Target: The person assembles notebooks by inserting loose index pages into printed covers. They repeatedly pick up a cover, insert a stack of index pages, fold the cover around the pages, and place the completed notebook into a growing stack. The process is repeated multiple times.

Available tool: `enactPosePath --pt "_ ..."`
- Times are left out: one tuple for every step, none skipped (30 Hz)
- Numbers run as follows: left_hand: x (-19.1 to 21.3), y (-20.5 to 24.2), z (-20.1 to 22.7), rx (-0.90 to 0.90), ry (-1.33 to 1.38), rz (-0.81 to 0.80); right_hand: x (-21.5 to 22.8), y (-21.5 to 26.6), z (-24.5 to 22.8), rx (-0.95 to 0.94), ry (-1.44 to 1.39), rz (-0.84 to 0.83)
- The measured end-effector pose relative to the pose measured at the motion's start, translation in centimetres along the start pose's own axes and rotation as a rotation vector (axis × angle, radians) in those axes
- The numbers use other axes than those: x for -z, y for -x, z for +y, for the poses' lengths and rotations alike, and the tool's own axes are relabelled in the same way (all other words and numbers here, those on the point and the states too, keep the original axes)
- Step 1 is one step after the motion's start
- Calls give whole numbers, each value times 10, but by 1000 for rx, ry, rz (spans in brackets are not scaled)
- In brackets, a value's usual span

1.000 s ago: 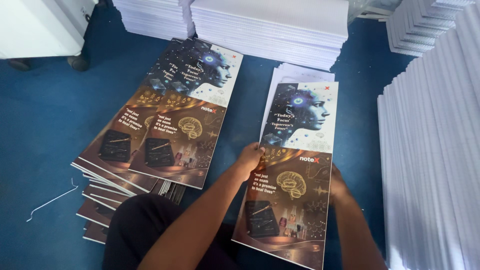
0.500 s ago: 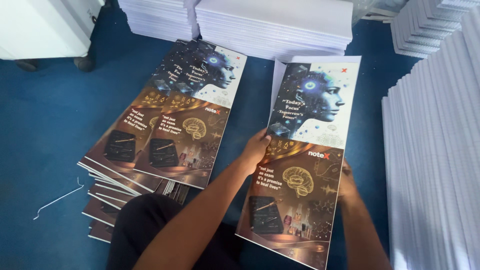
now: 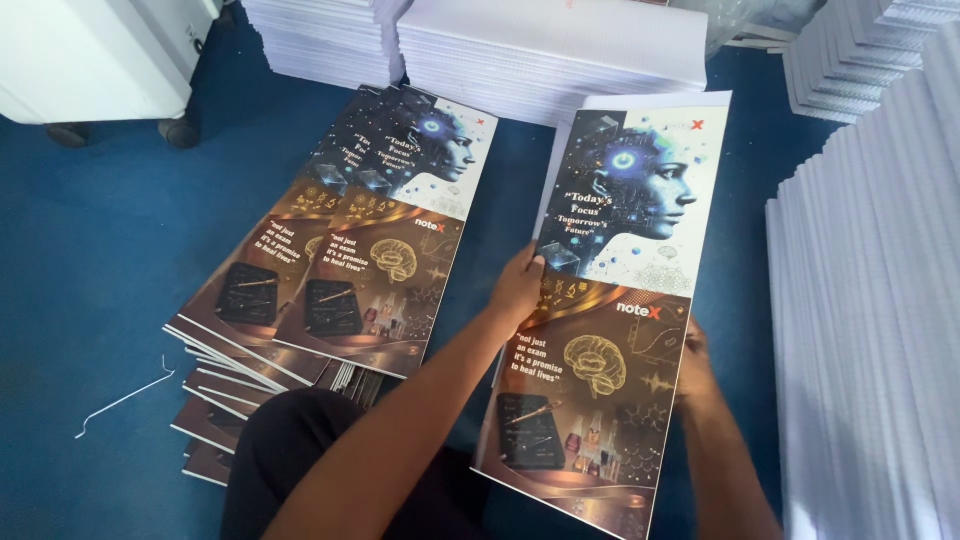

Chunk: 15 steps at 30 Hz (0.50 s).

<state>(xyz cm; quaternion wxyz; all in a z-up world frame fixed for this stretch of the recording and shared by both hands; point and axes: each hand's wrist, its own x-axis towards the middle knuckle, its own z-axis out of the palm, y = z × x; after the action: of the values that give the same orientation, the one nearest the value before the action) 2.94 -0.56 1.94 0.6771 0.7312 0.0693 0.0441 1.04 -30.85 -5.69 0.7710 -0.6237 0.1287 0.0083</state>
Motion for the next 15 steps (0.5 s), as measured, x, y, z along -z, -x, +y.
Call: enactPosePath --pt "0 1 -4 -122 -108 41 0 -1 2 30 -4 -60" --pt "-1 2 -6 -98 -57 24 2 -1 3 61 -4 -117" --pt "-1 5 -8 -74 -7 8 4 -2 3 92 -4 -175" --pt "0 6 -8 -50 43 -5 5 -3 3 99 -17 -161" --pt "-1 6 -7 -27 97 -3 5 -3 2 106 -30 -148" --pt "-1 6 -4 -5 150 2 2 -4 2 113 -45 -137" --pt "0 5 -2 17 202 7 0 -5 1 107 -43 -154" --pt "1 5 0 58 279 -21 1 -4 -2 101 -39 -168" --pt "3 4 3 99 356 -49 2 -3 -5 96 -34 -182" --pt "4 2 6 139 433 -78 1 -1 -8 104 -47 -182" --pt "5 1 8 123 442 -91 0 1 -9 113 -60 -182" --pt "6 1 9 108 451 -102 -2 3 -11 120 -73 -183" --pt "8 1 9 93 459 -113 -4 3 -13 122 -73 -203" --pt "9 0 11 93 454 -118 -4 2 -16 124 -73 -224" --pt "11 -1 12 94 448 -123 -5 1 -18 127 -73 -245"
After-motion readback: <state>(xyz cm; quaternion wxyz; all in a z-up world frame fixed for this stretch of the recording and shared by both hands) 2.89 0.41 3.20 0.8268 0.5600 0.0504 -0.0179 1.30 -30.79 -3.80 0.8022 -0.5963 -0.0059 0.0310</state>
